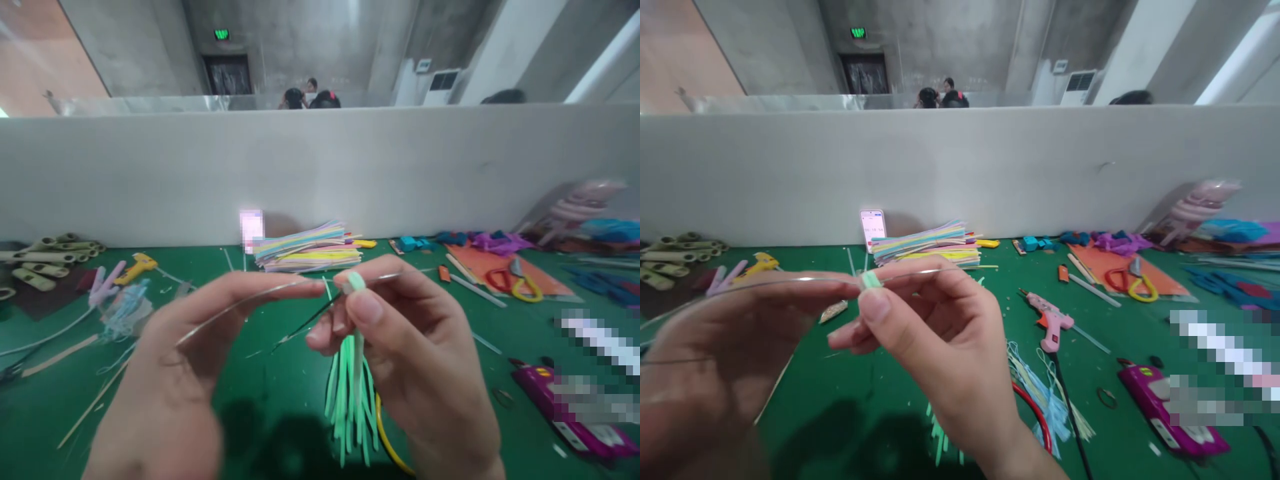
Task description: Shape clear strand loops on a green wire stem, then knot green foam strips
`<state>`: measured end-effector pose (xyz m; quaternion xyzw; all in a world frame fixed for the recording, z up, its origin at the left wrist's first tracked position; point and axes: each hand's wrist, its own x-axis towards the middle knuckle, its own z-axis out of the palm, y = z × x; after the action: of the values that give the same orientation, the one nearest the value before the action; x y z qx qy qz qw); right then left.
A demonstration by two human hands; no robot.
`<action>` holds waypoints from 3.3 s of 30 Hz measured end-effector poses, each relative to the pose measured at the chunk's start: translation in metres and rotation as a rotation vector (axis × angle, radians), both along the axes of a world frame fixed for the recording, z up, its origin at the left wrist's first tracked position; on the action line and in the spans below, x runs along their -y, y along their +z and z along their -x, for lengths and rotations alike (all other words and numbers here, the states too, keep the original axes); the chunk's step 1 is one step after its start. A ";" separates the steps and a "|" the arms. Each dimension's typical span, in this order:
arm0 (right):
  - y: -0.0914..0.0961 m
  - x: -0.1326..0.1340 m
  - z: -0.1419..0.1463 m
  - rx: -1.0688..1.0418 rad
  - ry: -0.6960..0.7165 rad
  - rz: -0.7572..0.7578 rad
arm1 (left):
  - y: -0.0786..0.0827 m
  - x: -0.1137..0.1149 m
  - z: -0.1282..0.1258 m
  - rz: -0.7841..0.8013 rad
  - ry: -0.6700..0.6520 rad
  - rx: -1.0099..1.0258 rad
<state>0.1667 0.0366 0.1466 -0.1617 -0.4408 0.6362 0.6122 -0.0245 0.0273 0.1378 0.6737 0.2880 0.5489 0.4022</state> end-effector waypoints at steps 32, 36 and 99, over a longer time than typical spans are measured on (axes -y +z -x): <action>-0.019 -0.038 -0.007 0.492 -0.501 -0.159 | -0.013 -0.056 -0.001 0.228 0.009 0.115; -0.013 -0.036 -0.012 0.570 -0.542 -0.227 | -0.009 -0.047 -0.004 0.163 0.056 0.093; 0.013 -0.008 -0.052 1.087 -0.332 -0.544 | 0.010 -0.009 -0.027 -0.222 0.190 -0.614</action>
<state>0.2185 0.0445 0.1595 -0.3666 -0.8041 0.2248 0.4105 0.0027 0.0361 0.1479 0.8173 0.3957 0.3836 0.1680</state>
